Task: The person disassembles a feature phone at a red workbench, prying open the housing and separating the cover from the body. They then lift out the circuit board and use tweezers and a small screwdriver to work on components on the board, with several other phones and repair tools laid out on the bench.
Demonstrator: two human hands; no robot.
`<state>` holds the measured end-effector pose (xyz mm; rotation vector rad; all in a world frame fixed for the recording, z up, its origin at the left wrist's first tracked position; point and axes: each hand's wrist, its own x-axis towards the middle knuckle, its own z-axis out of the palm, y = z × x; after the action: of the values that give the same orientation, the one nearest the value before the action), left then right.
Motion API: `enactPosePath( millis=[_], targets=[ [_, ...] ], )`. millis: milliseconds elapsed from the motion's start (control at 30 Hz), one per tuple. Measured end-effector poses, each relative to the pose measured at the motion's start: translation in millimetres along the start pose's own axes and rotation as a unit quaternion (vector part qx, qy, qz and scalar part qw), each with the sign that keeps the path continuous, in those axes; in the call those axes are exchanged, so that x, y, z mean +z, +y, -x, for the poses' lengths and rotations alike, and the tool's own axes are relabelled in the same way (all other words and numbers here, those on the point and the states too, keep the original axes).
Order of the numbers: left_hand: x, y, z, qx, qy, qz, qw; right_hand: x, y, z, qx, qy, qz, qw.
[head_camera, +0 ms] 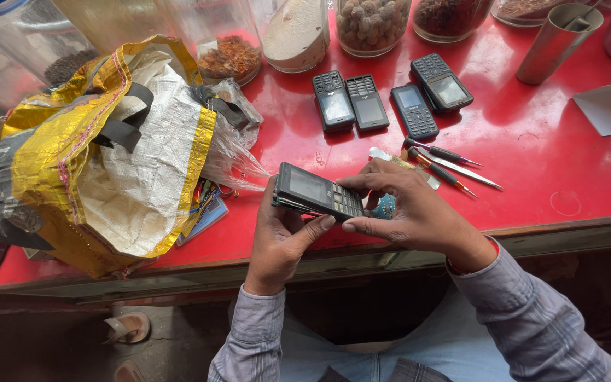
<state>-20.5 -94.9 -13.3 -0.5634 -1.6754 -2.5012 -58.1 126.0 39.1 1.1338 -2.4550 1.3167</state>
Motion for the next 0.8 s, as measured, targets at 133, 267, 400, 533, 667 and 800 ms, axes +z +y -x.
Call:
enactPosePath(
  millis=[133,267,400,533,667,800],
  targets=[
    [0.7,4.9,2.9,-0.006,-0.005,0.015,1.0,1.1,-0.5,0.9,0.023,0.009,-0.064,0.998],
    [-1.0,6.4,5.8,-0.037,0.017,0.016,0.999,5.0,-0.8,3.5,0.022,0.022,-0.116,0.993],
    [-3.1,5.3,5.4,-0.037,0.007,0.017,0.999,6.0,2.4,4.2,0.032,0.013,-0.154,0.987],
    [-4.2,4.5,4.4,-0.041,0.002,0.023,0.999,6.7,3.4,3.4,0.063,0.007,-0.149,0.987],
    [-1.7,2.2,5.6,-0.001,-0.003,-0.005,1.0,4.6,-1.1,-0.1,0.018,0.011,-0.06,0.998],
    [-0.5,-0.4,4.1,-0.014,0.021,0.006,1.0,2.8,-11.4,1.2,-0.025,0.0,0.058,0.998]
  ],
)
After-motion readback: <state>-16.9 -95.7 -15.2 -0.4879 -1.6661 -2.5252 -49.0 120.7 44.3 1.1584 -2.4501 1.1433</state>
